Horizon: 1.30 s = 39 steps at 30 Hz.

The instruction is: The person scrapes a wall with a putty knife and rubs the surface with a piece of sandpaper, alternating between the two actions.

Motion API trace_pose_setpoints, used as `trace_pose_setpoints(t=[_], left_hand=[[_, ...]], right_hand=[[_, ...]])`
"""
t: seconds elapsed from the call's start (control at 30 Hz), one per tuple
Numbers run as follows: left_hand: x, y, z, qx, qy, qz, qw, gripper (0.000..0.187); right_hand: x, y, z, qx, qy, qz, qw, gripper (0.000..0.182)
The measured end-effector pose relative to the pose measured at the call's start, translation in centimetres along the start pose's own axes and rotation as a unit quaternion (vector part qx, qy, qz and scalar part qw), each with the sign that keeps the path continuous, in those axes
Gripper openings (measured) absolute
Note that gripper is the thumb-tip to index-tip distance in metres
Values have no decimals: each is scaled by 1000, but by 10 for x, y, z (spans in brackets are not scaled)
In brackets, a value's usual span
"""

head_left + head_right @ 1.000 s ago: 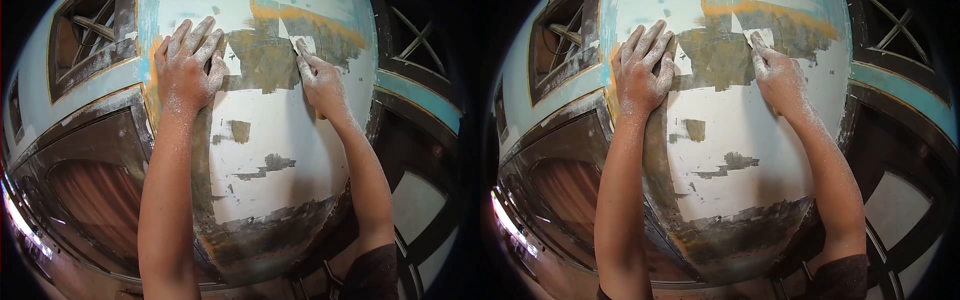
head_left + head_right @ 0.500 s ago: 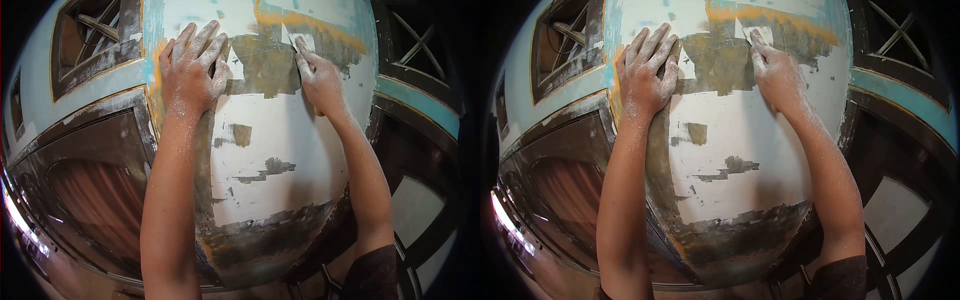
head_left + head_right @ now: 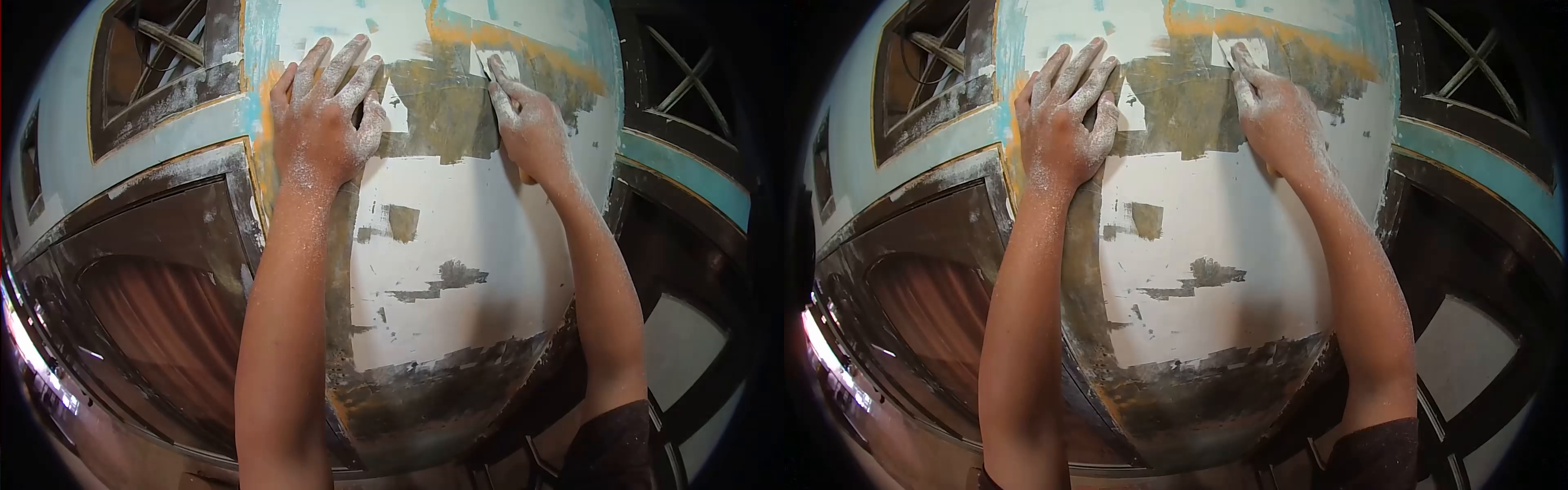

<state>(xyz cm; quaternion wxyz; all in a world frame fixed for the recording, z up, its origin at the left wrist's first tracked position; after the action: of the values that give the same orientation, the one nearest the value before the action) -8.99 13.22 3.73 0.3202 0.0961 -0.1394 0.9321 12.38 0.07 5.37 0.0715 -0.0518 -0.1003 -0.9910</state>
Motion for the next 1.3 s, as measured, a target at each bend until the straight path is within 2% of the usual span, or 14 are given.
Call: trace_pose_setpoints(t=[0.07, 0.17, 0.2, 0.23, 0.3, 0.33, 0.53, 0.57, 0.73, 0.93, 1.23, 1.3], left_hand=[[0, 0, 0, -1, 0, -1, 1000, 43], [0, 0, 0, -3, 2, -4, 1000, 43], [0, 0, 0, -3, 3, -4, 1000, 43], [1, 0, 0, -4, 3, -3, 1000, 43], [0, 0, 1, -4, 1, -3, 1000, 42], [0, 1, 0, -3, 4, -6, 1000, 42], [1, 1, 0, -3, -1, -2, 1000, 42], [1, 1, 0, -3, 0, -2, 1000, 42], [0, 1, 0, -2, 3, -4, 1000, 42], [0, 1, 0, -5, 2, 1, 1000, 42], [1, 1, 0, -3, 4, -9, 1000, 44], [0, 1, 0, 2, 5, -7, 1000, 44]], right_hand=[[1, -1, 10, 22, -31, -20, 999, 40], [4, 0, 6, 2, -22, 1, 1000, 38], [7, 2, 2, 5, -52, 10, 999, 36], [4, 0, 7, 4, -51, 11, 999, 36], [-4, -4, 16, -8, 13, -18, 1000, 37], [2, -2, 17, 0, -14, -15, 1000, 38], [-8, 4, -12, 5, -3, 15, 1000, 43], [-8, 5, -21, 21, -41, 29, 999, 42], [-13, 3, -40, 27, -51, -1, 998, 39], [-2, 5, -21, 77, -127, 17, 989, 42], [1, 4, -16, 55, -86, 0, 995, 43], [-6, 0, -18, 11, -29, -9, 999, 42]])
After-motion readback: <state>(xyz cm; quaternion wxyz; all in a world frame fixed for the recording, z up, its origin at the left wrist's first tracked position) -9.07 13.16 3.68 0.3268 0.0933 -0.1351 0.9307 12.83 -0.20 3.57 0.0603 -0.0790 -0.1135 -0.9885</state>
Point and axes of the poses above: each hand's wrist, its own z-axis towards the middle knuckle, its own y-axis out of the back of the hand, x = y × z, the point moved 3 cm from there along z, towards the middle knuckle, and after that the axes turned 5 degrees about z, right-handed, at the moved point
